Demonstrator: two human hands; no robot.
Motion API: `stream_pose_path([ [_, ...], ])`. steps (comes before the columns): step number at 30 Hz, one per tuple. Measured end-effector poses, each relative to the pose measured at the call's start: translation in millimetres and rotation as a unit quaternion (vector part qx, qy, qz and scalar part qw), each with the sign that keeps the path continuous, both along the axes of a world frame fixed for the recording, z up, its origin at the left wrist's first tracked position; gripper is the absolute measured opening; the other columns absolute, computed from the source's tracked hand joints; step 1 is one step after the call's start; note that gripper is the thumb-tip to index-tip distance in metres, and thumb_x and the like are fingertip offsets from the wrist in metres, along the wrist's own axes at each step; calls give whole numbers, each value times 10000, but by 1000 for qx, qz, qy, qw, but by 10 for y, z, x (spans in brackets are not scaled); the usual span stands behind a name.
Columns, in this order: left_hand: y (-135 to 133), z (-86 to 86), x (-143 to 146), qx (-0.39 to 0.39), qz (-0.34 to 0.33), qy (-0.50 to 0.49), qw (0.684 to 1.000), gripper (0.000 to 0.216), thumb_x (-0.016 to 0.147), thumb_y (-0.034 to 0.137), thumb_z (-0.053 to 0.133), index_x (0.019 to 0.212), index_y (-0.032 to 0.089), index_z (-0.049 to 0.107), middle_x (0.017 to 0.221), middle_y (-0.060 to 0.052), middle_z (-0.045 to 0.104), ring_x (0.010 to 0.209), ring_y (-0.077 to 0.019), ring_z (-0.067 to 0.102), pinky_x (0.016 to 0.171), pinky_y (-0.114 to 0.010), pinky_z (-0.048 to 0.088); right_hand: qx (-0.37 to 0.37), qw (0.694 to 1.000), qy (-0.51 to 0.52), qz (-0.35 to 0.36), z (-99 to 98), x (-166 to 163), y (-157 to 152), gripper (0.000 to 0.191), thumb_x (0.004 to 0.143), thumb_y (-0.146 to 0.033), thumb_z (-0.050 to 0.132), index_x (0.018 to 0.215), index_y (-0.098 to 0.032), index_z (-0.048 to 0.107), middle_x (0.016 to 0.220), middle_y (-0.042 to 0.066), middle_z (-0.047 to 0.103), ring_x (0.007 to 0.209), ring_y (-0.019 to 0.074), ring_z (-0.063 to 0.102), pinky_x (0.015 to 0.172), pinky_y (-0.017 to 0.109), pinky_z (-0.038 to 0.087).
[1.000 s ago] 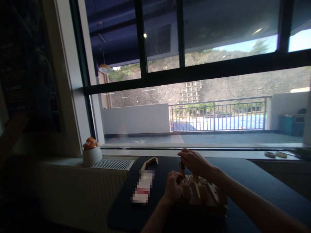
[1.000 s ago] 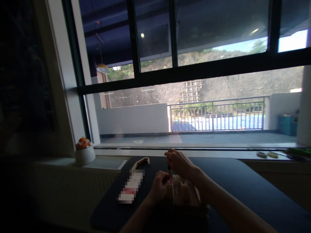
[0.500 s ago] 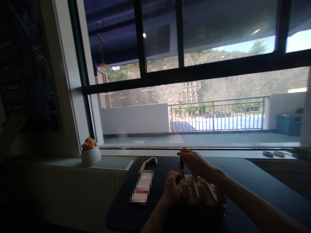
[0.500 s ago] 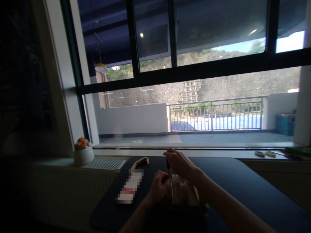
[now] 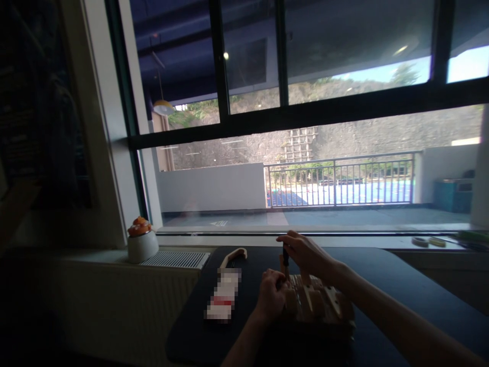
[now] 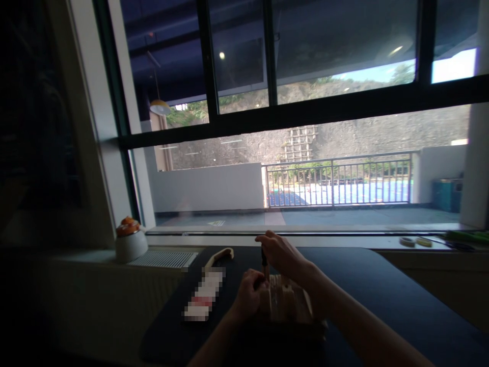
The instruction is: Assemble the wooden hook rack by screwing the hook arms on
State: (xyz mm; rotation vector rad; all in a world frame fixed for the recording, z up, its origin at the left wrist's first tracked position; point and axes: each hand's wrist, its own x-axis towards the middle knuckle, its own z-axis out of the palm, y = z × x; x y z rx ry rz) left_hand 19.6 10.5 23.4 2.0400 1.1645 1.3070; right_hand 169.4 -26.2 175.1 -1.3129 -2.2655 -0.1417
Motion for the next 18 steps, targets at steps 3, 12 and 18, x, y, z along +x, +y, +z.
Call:
stream_pose_path([
  [3,2,-1,2,-1,0,0,1000,73,802,166,606,802,179,678,893,-69,631,922,-239,580,857,-360,466,-4,1000,3,-10,8,-13,31,292,977,-349,626,1218,-183,635,1204,80,666,978,209,675,829,417,583],
  [12,-8,3,9,2,0,-3,1000,70,802,156,613,765,174,670,860,-66,631,892,-233,576,833,-348,454,-21,999,-28,4,22,-108,-23,291,977,-352,626,1214,-184,638,1202,79,668,982,210,675,836,422,580],
  [18,-8,5,6,-1,0,-5,1000,75,803,152,609,793,177,679,886,-67,634,914,-237,578,855,-359,461,-27,999,-17,-21,15,-16,23,305,974,-355,629,1227,-184,632,1220,84,661,996,216,672,841,427,579],
])
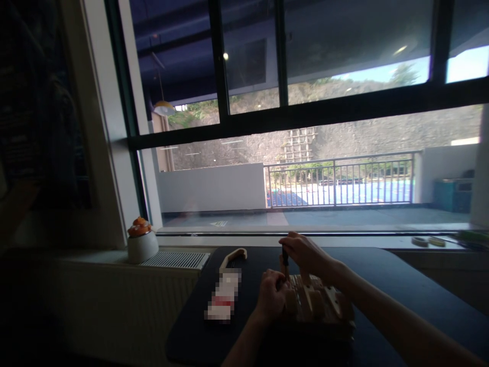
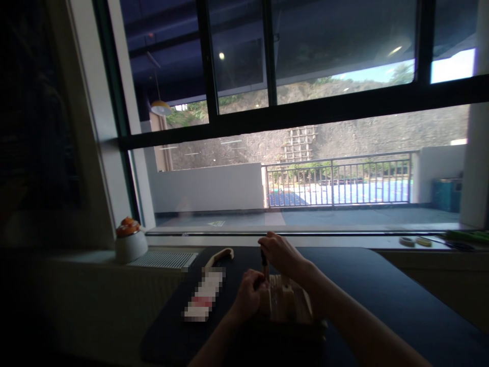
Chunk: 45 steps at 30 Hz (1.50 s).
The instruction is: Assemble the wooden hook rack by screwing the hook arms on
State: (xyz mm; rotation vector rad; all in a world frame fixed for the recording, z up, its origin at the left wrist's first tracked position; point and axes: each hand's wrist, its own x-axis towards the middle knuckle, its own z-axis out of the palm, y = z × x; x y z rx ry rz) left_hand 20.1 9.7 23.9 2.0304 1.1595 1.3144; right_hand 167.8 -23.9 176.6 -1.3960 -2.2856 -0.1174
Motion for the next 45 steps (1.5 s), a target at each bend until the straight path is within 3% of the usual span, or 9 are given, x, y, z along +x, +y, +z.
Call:
stream_pose_path([
  [17,-16,18,0,-1,1,-2,1000,77,798,154,599,784,181,670,884,-71,638,901,-236,580,850,-360,468,-11,999,-30,-31,60,-101,-47,317,975,-357,628,1243,-188,626,1237,87,655,1012,222,669,852,435,576],
  [24,-13,17,1,2,4,-1,1000,64,797,171,613,770,186,670,872,-65,638,912,-239,582,865,-365,463,-30,998,-61,-2,55,-93,-165,301,977,-355,626,1225,-186,634,1219,83,663,996,215,672,844,427,578],
  [34,-13,13,-4,-1,1,-4,1000,79,797,150,597,789,180,670,889,-71,634,907,-235,585,859,-359,474,-27,996,-43,-79,37,-77,-80,321,975,-361,627,1247,-191,625,1245,89,653,1021,225,668,857,437,574],
  [45,-31,38,-9,-2,-1,-1,1000,69,795,150,603,762,182,655,871,-67,631,907,-240,581,852,-357,460,-54,998,-43,9,85,-71,-142,307,976,-357,627,1230,-186,634,1233,85,660,1018,222,669,864,441,572],
])
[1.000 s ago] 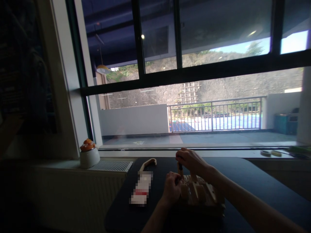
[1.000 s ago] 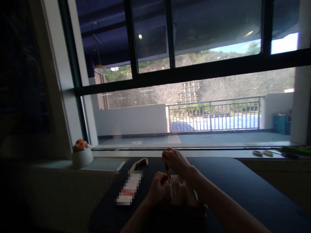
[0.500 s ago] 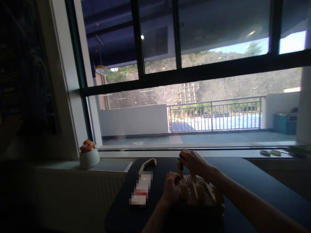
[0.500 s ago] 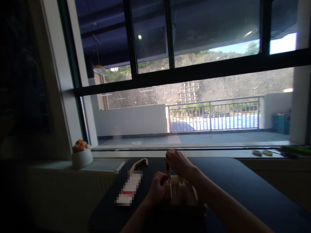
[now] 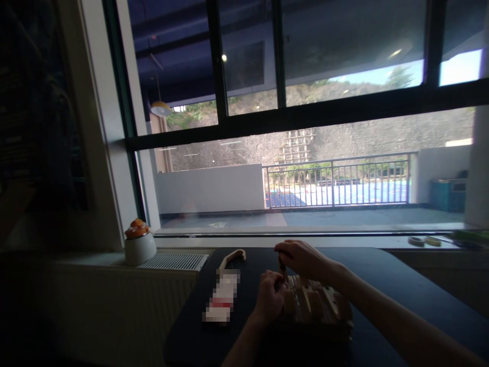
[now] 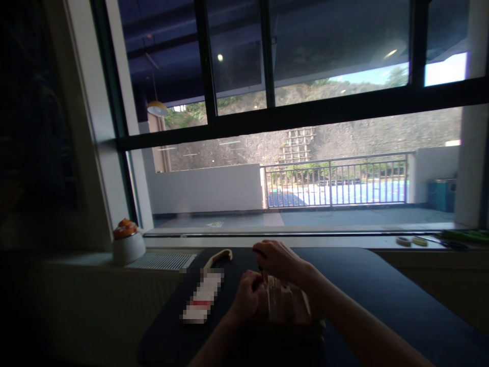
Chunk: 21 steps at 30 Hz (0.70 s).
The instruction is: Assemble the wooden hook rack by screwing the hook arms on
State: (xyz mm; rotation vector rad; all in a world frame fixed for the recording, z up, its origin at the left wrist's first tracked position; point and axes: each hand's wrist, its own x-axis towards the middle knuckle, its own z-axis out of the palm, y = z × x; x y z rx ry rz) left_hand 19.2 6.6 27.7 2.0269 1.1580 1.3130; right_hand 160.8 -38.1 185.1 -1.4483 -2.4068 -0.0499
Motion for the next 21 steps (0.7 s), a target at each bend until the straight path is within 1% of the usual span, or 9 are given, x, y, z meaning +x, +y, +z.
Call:
stream_pose_path([
  [2,1,1,1,-1,1,1,1000,70,796,151,601,768,179,658,873,-71,631,912,-246,581,855,-364,457,-2,1000,3,-6,-2,4,12,314,975,-357,628,1238,-186,630,1243,88,656,1030,226,666,870,447,570],
  [8,15,-15,4,-7,-1,3,1000,76,801,147,591,800,166,665,887,-78,629,915,-248,578,856,-364,456,-9,998,1,-68,2,1,46,332,971,-363,632,1251,-183,621,1240,88,654,1019,228,669,853,441,576],
  [11,18,-20,5,-9,-1,3,1000,63,804,151,592,802,166,654,887,-76,624,911,-245,570,853,-360,451,-8,997,-4,-78,10,-9,29,328,973,-363,630,1248,-186,624,1245,88,653,1023,228,668,858,441,574],
  [16,19,-25,5,-11,3,1,1000,55,801,144,589,820,174,631,891,-66,611,908,-236,558,851,-349,440,-3,998,-12,-68,4,-25,-2,318,975,-362,626,1244,-192,628,1251,88,651,1031,228,665,868,444,570],
  [21,0,-20,-11,-19,-1,1,1000,80,790,121,580,834,177,615,899,-59,595,915,-227,553,850,-333,437,-10,1000,-10,-25,13,9,-6,315,975,-360,627,1237,-186,630,1241,87,656,1024,225,667,866,444,571],
])
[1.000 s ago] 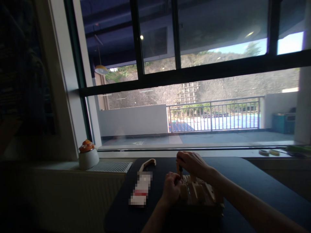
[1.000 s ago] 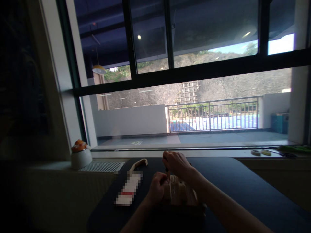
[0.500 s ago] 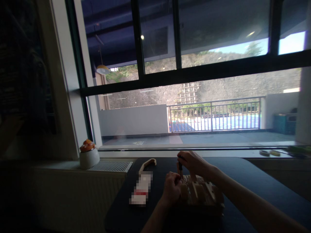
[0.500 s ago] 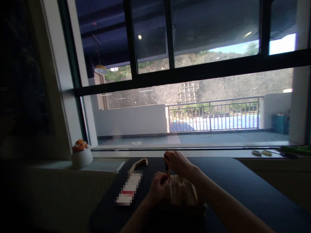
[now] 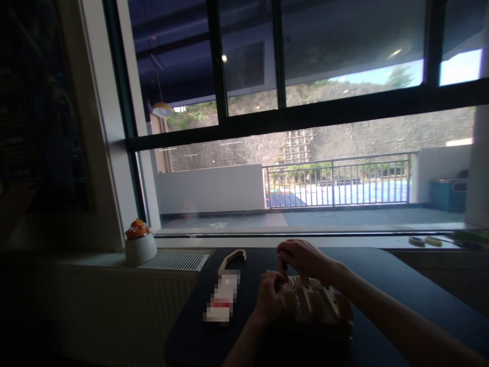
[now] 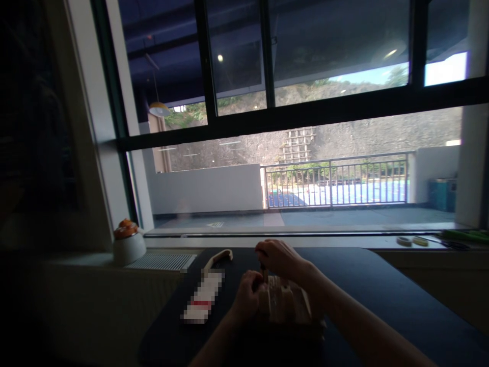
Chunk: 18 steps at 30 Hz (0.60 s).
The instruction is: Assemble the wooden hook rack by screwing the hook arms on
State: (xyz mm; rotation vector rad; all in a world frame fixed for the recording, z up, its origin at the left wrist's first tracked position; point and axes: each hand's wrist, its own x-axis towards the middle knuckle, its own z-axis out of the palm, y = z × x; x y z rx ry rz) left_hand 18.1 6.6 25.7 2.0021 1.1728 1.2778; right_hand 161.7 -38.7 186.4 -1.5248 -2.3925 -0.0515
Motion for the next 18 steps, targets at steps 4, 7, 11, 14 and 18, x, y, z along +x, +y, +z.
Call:
stream_pose_path([
  [4,-39,14,-25,-11,-5,1,1000,147,741,83,587,851,179,609,913,-55,594,919,-221,544,842,-318,432,-6,1000,0,-6,20,19,0,318,974,-360,628,1241,-187,629,1250,89,653,1036,229,665,874,449,569],
  [7,-64,22,-35,-19,-9,0,1000,173,732,87,600,882,172,614,935,-59,596,927,-220,546,843,-312,434,-10,999,-2,-41,29,-3,4,324,974,-364,628,1246,-187,626,1244,88,654,1024,227,667,862,443,573],
  [11,-74,28,-33,-26,-8,-5,1000,169,749,109,601,910,160,613,947,-67,586,912,-216,550,828,-309,443,-8,997,0,-70,20,-48,8,331,972,-365,631,1252,-188,623,1250,90,651,1033,232,666,863,444,572],
  [14,-73,26,-30,-28,-5,-7,1000,166,753,113,601,911,163,610,946,-63,580,905,-212,546,826,-307,441,-7,998,4,-62,-3,-52,7,322,975,-364,627,1247,-193,626,1252,89,651,1033,229,665,867,443,571],
  [18,-75,15,-34,-30,-5,-7,1000,150,755,121,618,894,176,606,930,-49,576,906,-208,539,824,-303,435,-16,999,16,-23,-30,-10,11,307,977,-365,624,1228,-188,635,1229,83,661,1008,221,670,855,433,575],
])
